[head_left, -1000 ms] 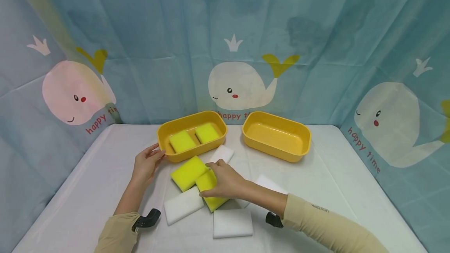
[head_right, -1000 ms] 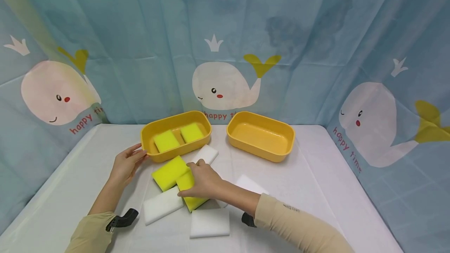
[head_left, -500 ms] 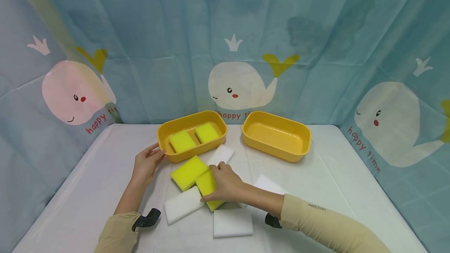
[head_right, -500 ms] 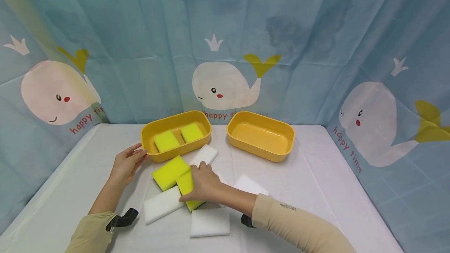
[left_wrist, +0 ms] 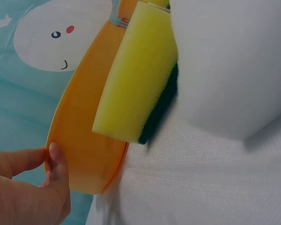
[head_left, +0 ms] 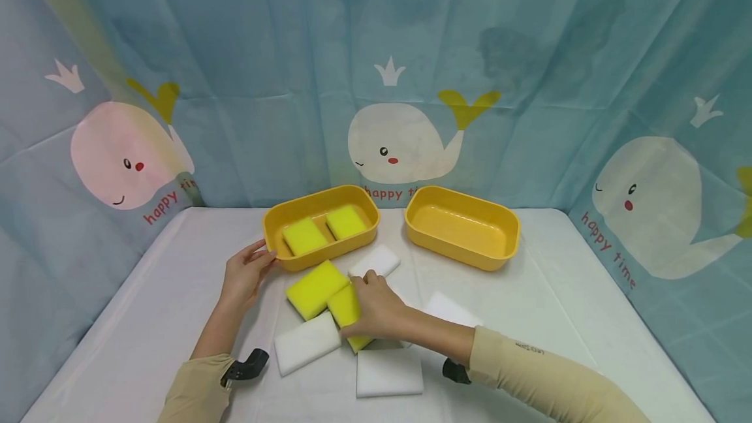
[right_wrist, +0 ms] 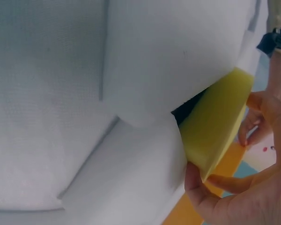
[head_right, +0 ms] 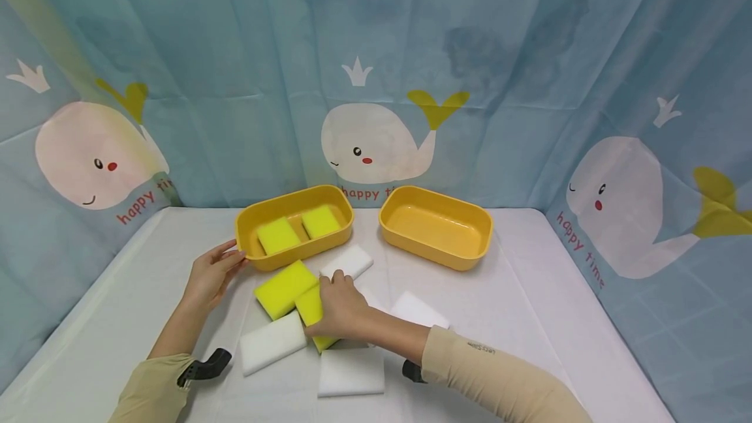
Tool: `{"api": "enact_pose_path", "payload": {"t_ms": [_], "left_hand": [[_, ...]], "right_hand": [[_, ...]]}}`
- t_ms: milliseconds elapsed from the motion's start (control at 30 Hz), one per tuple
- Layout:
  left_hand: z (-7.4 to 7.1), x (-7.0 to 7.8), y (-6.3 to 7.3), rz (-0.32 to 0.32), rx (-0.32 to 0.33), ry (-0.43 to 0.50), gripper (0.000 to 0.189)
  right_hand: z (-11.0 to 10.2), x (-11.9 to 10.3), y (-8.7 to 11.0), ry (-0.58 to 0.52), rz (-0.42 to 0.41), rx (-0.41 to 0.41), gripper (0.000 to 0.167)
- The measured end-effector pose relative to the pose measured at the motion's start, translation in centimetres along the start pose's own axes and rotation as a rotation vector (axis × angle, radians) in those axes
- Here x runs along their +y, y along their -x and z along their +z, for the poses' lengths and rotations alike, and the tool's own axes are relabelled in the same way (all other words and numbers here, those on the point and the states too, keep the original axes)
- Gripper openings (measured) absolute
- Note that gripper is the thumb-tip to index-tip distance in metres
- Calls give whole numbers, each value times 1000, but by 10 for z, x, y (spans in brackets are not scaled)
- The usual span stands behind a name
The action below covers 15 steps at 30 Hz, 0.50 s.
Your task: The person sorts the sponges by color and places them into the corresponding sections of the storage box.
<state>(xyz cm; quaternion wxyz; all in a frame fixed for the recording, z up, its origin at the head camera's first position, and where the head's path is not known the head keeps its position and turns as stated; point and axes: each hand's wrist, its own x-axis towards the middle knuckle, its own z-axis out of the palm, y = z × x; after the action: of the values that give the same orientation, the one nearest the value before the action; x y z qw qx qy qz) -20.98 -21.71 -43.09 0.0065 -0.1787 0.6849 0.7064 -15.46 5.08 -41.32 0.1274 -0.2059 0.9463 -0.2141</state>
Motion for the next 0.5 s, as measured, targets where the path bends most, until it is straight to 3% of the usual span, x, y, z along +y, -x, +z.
{"api": "enact_pose_path", "payload": {"t_ms": [500], "left_hand": [[0,-1,-3,-14,5,11,63]], "right_hand": [[-15,1,3,-91,-29,21,88]]}}
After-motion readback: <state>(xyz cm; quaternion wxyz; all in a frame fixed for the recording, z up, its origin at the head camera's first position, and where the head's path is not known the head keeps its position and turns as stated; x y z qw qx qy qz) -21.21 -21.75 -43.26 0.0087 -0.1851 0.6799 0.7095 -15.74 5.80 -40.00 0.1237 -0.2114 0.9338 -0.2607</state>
